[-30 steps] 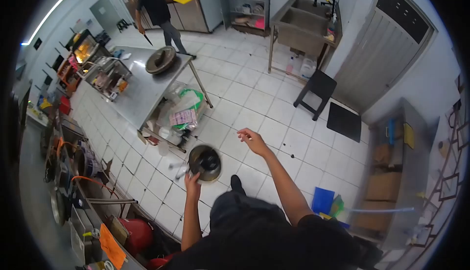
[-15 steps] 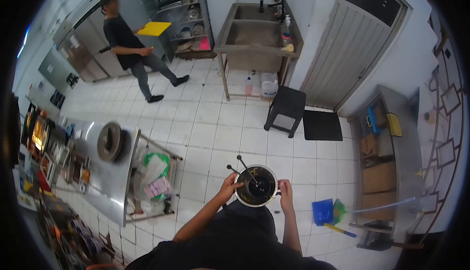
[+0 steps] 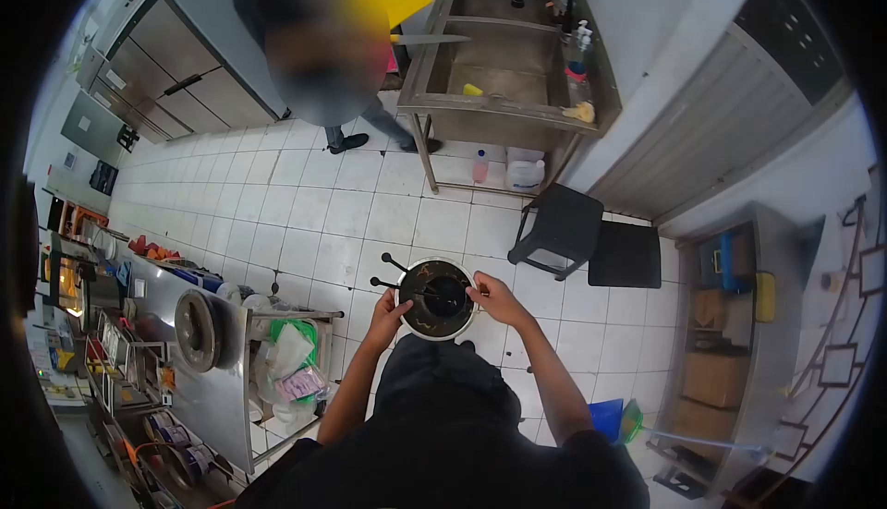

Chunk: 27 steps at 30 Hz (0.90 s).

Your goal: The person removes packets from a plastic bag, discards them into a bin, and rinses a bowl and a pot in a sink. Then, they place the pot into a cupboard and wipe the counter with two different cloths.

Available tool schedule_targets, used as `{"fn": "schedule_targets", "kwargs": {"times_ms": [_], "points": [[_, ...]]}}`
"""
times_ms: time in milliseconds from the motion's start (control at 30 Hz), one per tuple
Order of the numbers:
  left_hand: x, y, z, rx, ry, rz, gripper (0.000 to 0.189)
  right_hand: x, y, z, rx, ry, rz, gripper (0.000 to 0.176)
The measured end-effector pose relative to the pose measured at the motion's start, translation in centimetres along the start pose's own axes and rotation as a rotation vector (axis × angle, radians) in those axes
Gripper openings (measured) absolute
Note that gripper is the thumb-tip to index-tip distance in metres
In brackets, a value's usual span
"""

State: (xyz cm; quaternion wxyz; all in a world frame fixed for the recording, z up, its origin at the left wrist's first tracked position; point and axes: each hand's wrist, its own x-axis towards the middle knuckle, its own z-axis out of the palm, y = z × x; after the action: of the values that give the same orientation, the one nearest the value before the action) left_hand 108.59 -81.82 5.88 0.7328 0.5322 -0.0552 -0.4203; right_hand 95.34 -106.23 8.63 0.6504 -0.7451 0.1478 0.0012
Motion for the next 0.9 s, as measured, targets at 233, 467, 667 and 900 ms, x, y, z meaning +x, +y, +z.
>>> {"fn": "schedule_targets", "kwargs": {"times_ms": [233, 467, 667, 900], "points": [[13.1, 1.2, -2.8, 0.161, -0.088, -0.106, 0.025, 10.6, 3.8, -5.1, 0.126, 0.199, 0.193, 0.012], [28.1, 8.0, -4.9, 0.9, -0.123, -0.185, 0.035, 17.1, 1.5, -20.1, 0.126, 0.614, 0.098, 0.006], [39.3, 12.7, -6.7, 1.17, -0.251, 0.017, 0.019, 23.8, -1.1, -34.5, -0.01, 0.744, 0.054, 0.007], [41.3, 12.1, -7.8, 1.045, 0.212, -0.027, 0.025, 31.6, -3.8, -47.8, -0.004, 0.587, 0.19, 0.006]]}}
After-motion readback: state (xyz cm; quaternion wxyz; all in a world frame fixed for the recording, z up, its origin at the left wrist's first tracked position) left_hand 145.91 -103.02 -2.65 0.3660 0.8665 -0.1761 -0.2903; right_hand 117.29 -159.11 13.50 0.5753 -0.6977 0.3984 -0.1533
